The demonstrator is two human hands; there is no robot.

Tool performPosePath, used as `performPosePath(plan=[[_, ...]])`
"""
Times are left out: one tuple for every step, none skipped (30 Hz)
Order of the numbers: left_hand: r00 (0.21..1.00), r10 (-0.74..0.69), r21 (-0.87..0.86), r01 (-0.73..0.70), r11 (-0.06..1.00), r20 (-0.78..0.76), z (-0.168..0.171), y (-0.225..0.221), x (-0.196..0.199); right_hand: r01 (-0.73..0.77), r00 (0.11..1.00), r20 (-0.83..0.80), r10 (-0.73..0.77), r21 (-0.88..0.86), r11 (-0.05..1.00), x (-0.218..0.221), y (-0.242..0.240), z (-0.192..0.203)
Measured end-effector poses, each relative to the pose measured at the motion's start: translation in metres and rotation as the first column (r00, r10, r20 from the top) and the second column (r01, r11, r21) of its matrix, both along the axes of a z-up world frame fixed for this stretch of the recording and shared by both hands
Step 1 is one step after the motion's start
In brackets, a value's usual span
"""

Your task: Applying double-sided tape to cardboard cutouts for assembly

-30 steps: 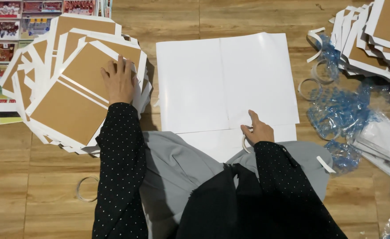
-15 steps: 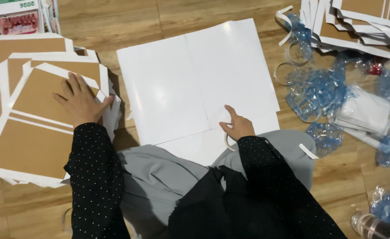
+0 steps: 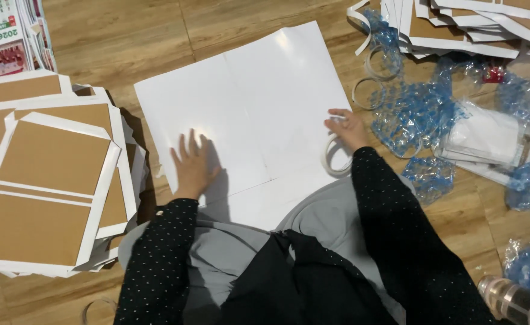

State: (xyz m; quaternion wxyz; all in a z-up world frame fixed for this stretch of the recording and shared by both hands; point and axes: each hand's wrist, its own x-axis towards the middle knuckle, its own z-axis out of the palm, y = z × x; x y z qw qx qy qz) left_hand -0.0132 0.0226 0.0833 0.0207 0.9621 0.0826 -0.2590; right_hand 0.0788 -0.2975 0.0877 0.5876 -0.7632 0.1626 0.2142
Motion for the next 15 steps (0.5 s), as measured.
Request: performPosePath(plan=[[1.0,-0.003,0.006,0.003,1.0,0.004,-0.01,-0.014,-0.003,0.003,1.0,0.004,-0.003,0.006,1.0,0.008,-0.009,0.013],[0.996,-0.079,-0.039,0.081,0.996,0.03,-0.02,-0.028,-0.005,0.076,0.997,-0.01,-0.076,-0.021,0.997,0.017,-0.019,0.026],[0.986,-0.159,-0.086,0.163,0.983,0.058,-0.031,-0.044,-0.006,0.153,0.988,-0.024,-0.154,-0.052,0.987,0.024,-0.031,0.038],[0.984,-0.166,-0.083,0.17,0.982,0.06,-0.038,-0.058,-0.008,0.16,0.987,-0.021,-0.161,-0.049,0.986,0.04,-0.051,0.026],[0.975,-0.196,-0.142,0.209,0.968,0.103,-0.046,-0.073,-0.009,0.256,0.964,0.028,-0.264,0.169,0.952,0.057,-0.072,0.015],[0.964,-0.222,-0.198,0.249,0.948,0.146,-0.053,-0.088,-0.01,0.324,0.927,0.055,-0.372,0.384,0.865,0.074,-0.094,0.003],[0.962,-0.229,-0.198,0.255,0.947,0.147,-0.055,-0.1,-0.013,0.329,0.924,0.055,-0.378,0.385,0.862,0.086,-0.103,0.007],[0.945,-0.249,-0.174,0.287,0.942,0.21,-0.058,-0.112,-0.016,0.403,0.894,0.001,-0.448,0.436,0.805,0.098,-0.113,0.011],[0.925,-0.267,-0.148,0.314,0.938,0.271,-0.06,-0.123,-0.02,0.472,0.858,-0.059,-0.51,0.483,0.738,0.11,-0.121,0.014],[0.924,-0.272,-0.145,0.318,0.937,0.269,-0.067,-0.125,-0.02,0.475,0.856,-0.061,-0.514,0.485,0.734,0.117,-0.125,0.016],[0.872,-0.225,-0.155,0.319,0.935,0.435,-0.074,-0.127,-0.021,0.499,0.832,-0.044,-0.554,0.498,0.709,0.124,-0.13,0.017],[0.793,-0.17,-0.164,0.321,0.933,0.586,-0.081,-0.128,-0.022,0.521,0.805,-0.028,-0.592,0.511,0.683,0.131,-0.133,0.019],[0.794,-0.165,-0.166,0.316,0.934,0.586,-0.082,-0.129,-0.021,0.517,0.808,-0.028,-0.588,0.511,0.687,0.146,-0.147,0.003],[0.784,-0.162,-0.159,0.316,0.935,0.599,-0.083,-0.129,-0.02,0.486,0.818,-0.017,-0.575,0.553,0.676,0.16,-0.16,-0.013],[0.775,-0.162,-0.151,0.314,0.937,0.61,-0.083,-0.128,-0.02,0.456,0.827,-0.009,-0.562,0.595,0.662,0.174,-0.172,-0.03]])
